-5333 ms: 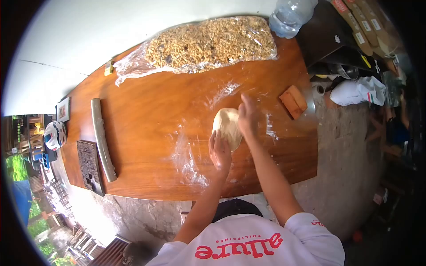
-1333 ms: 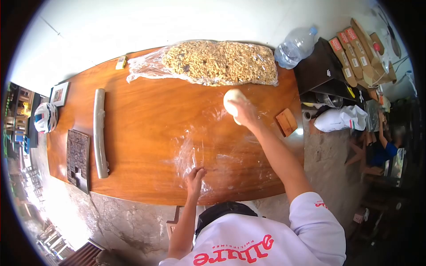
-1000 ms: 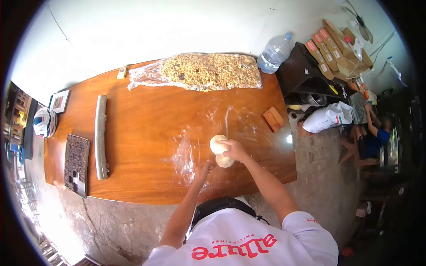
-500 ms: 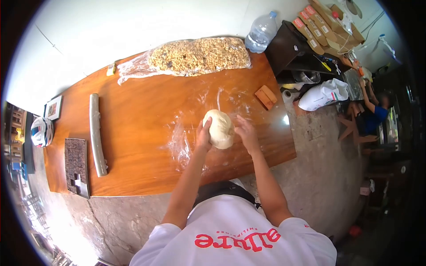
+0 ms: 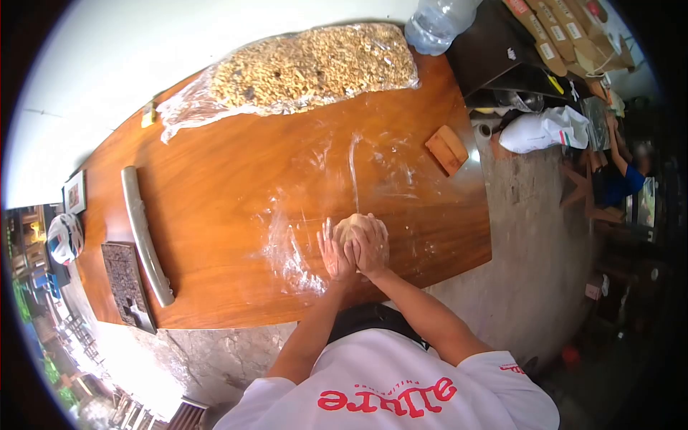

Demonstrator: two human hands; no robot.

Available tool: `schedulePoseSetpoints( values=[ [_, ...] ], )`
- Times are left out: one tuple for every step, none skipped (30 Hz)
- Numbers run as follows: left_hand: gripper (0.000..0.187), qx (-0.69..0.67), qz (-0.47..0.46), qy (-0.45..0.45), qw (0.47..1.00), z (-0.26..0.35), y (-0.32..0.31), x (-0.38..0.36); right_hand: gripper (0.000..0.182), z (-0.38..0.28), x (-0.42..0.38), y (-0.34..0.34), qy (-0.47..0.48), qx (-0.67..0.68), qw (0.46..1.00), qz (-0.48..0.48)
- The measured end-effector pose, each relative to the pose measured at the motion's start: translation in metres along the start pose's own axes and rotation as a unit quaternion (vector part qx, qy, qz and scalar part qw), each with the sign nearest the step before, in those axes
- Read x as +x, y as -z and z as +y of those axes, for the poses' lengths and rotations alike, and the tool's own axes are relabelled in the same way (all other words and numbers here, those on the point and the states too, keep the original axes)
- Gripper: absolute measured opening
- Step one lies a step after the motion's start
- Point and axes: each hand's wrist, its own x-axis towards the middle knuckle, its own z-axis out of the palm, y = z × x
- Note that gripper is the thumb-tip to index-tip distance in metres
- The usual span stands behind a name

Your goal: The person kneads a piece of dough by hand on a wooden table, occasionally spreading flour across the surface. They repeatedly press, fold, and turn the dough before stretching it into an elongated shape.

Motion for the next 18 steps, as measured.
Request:
schedulePoseSetpoints(
  values=[
    [0.044, 0.061, 0.011, -0.026, 0.998, -0.003, 0.0, 0.002, 0.036, 0.005, 0.004, -0.004, -0.008, 0.001, 1.0, -0.011],
    [0.045, 0.102, 0.001, -0.034, 0.994, -0.002, 0.0, 0.013, 0.038, 0.008, 0.013, -0.005, -0.013, -0.038, 0.999, -0.033],
    [0.045, 0.105, -0.006, -0.022, 0.994, -0.002, -0.001, 0.026, 0.041, 0.012, 0.022, -0.007, -0.015, -0.075, 0.995, -0.057],
    [0.046, 0.138, -0.02, -0.01, 0.99, -0.001, -0.002, 0.04, 0.047, 0.019, 0.033, -0.012, -0.035, -0.076, 0.992, -0.097],
    [0.046, 0.171, -0.032, 0.001, 0.985, -0.002, -0.005, 0.054, 0.047, 0.022, 0.048, -0.015, -0.037, -0.072, 0.991, -0.109],
    [0.046, 0.174, -0.037, 0.008, 0.984, -0.002, -0.007, 0.068, 0.048, 0.023, 0.064, -0.017, -0.049, -0.078, 0.99, -0.111],
    [0.046, 0.193, -0.038, 0.019, 0.98, -0.003, -0.009, 0.082, 0.049, 0.024, 0.079, -0.02, -0.062, -0.085, 0.988, -0.109],
    [0.046, 0.213, -0.036, 0.025, 0.976, -0.004, -0.011, 0.095, 0.049, 0.027, 0.094, -0.025, -0.064, -0.081, 0.989, -0.109],
    [0.046, 0.216, -0.033, 0.021, 0.976, -0.005, -0.014, 0.108, 0.049, 0.03, 0.11, -0.029, -0.059, -0.088, 0.99, -0.089],
    [0.046, 0.176, -0.014, 0.042, 0.983, -0.006, -0.016, 0.119, 0.05, 0.033, 0.124, -0.031, -0.053, -0.094, 0.992, -0.066],
    [0.046, 0.135, 0.005, 0.06, 0.989, -0.004, -0.016, 0.128, 0.05, 0.037, 0.134, -0.034, -0.051, -0.09, 0.993, -0.056],
    [0.048, 0.083, 0.01, 0.09, 0.992, 0.0, -0.014, 0.135, 0.05, 0.039, 0.144, -0.036, -0.033, -0.045, 0.998, -0.034],
    [0.048, 0.085, 0.017, 0.079, 0.993, -0.003, -0.012, 0.132, 0.05, 0.041, 0.151, -0.035, -0.013, -0.002, 1.0, -0.011],
    [0.05, -0.008, -0.03, 0.079, 0.996, -0.008, -0.008, 0.126, 0.045, 0.042, 0.157, -0.03, -0.025, 0.031, 0.999, -0.036],
    [0.051, -0.101, -0.079, 0.078, 0.989, -0.012, -0.006, 0.117, 0.045, 0.049, 0.163, -0.024, -0.018, 0.03, 0.999, -0.025],
    [0.054, -0.133, -0.073, 0.068, 0.986, -0.005, -0.002, 0.102, 0.041, 0.066, 0.164, -0.021, -0.087, 0.271, 0.958, 0.022],
    [0.054, -0.132, -0.072, 0.066, 0.986, 0.003, -0.001, 0.087, 0.038, 0.079, 0.159, -0.014, -0.152, 0.495, 0.853, 0.061],
    [0.054, -0.125, -0.046, 0.101, 0.986, 0.012, -0.001, 0.067, 0.038, 0.089, 0.149, -0.001, -0.154, 0.496, 0.852, 0.059]
  ],
)
